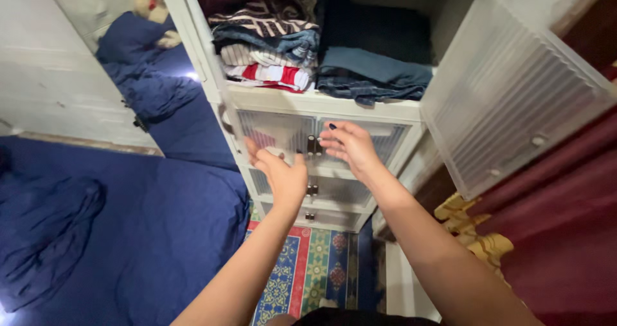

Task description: The person sorts through clothing and accessories in a plastic storage cabinet, moves items onto a bed, and places various objects like a white handbag, a black purse, and small red garments into lower drawers before closing them.

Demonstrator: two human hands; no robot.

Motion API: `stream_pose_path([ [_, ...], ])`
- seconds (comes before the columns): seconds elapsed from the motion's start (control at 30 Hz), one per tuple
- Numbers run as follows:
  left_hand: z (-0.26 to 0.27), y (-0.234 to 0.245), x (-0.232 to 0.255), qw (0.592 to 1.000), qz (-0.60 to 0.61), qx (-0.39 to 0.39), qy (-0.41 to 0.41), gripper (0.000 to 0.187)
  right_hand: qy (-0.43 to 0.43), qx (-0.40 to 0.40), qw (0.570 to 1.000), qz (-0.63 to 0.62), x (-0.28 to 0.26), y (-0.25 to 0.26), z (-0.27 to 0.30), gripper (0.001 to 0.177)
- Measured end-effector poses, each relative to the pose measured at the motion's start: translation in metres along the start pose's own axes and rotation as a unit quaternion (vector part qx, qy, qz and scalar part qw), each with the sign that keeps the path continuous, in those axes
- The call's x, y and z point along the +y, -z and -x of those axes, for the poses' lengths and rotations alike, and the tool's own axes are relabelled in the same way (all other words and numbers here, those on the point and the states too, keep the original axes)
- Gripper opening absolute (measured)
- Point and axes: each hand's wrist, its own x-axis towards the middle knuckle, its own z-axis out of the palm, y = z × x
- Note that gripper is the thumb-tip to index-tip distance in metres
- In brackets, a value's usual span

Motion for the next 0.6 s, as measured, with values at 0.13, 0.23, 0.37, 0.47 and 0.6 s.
stream_pose_path([
  [0.13, -0.02, 0.014, 0.022, 0.996, -0.017, 0.083, 0.038, 0.114, 0.173, 0.101, 0.976, 0.08, -0.009, -0.01, -0.008, 0.027],
  [0.23, -0.032, 0.01, 0.027, 0.989, -0.043, 0.1, 0.096, 0.115, 0.344, 0.249, 0.853, 0.303, -0.034, -0.015, -0.001, 0.027],
  [0.37, -0.051, -0.018, 0.029, 0.991, -0.003, 0.037, 0.13, 0.078, 0.462, 0.279, 0.692, 0.48, -0.082, -0.008, 0.0, 0.043],
  [0.47, -0.067, -0.041, 0.032, 1.0, -0.017, -0.017, 0.016, 0.049, 0.453, 0.264, 0.647, 0.553, -0.107, 0.002, -0.024, 0.055],
  [0.6, -0.095, -0.068, 0.054, 0.991, -0.007, -0.035, -0.13, 0.04, 0.346, 0.242, 0.671, 0.61, -0.132, 0.019, -0.057, 0.075],
])
